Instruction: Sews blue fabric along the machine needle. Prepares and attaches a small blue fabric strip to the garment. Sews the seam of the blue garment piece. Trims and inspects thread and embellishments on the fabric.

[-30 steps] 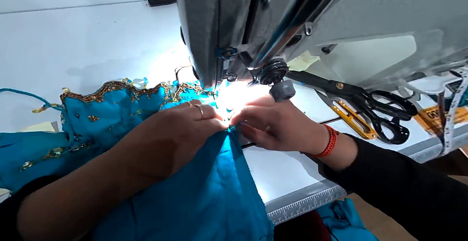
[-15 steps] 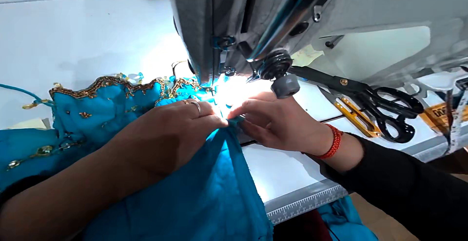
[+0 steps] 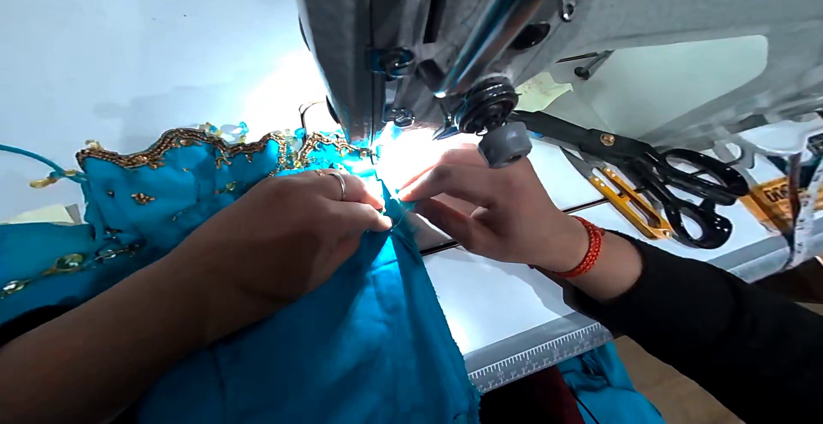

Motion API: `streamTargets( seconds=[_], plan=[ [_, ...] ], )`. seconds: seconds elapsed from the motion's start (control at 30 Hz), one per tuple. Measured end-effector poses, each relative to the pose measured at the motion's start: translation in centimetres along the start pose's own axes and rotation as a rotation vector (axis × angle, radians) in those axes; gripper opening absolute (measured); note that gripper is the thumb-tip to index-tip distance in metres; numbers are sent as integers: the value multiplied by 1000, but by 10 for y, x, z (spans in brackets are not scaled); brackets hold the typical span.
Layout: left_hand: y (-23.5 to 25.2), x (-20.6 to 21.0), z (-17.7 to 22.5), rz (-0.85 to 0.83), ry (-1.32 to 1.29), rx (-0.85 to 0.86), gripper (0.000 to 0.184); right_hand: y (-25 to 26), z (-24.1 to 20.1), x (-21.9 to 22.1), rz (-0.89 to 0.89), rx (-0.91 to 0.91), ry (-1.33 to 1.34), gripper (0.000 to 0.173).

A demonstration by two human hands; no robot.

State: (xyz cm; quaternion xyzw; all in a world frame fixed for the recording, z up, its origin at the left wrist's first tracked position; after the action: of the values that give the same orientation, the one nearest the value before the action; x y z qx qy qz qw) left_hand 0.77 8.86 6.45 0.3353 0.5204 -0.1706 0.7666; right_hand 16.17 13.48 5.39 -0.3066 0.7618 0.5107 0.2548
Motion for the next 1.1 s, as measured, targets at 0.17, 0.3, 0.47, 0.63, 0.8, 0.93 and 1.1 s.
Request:
streamTargets(
  seconds=[0.17, 0.3, 0.47, 0.63, 0.8, 0.93, 1.1],
  plan=[
    [0, 1, 0, -4, 9, 7, 30, -3, -1, 10, -105, -21, -37, 24],
    [-1, 1, 1, -1, 9, 16, 30, -4, -4, 13, -170, -59, -98, 25],
    [0, -2, 1, 34, 34, -12, 27, -4, -10, 12, -200, -110, -178, 25],
    [-1, 5, 3, -16, 74, -6, 33, -4, -16, 10, -194, -173, -220, 26],
    [-2, 7, 4, -55, 82, 24, 36, -4, -19, 12, -208, -193, -243, 25],
    [-4, 7, 3, -112, 73, -2, 39, -5, -20, 12, -221, -197, -282, 27],
    [2, 5, -5, -135, 52, -6, 40, -2, -13, 11, -226, -153, -330, 27]
  ],
)
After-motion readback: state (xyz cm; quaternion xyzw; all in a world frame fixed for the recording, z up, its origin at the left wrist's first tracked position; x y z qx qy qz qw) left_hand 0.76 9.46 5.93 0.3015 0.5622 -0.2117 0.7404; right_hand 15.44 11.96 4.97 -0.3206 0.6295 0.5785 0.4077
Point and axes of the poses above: each hand's wrist, its own y-axis towards the middle knuckle, its own x-axis out of the palm, z = x × y, the point moved 7 cm from there along y, towards the middle knuckle, and after that the axes turned 6 degrees about -x, right-handed, at the moved point
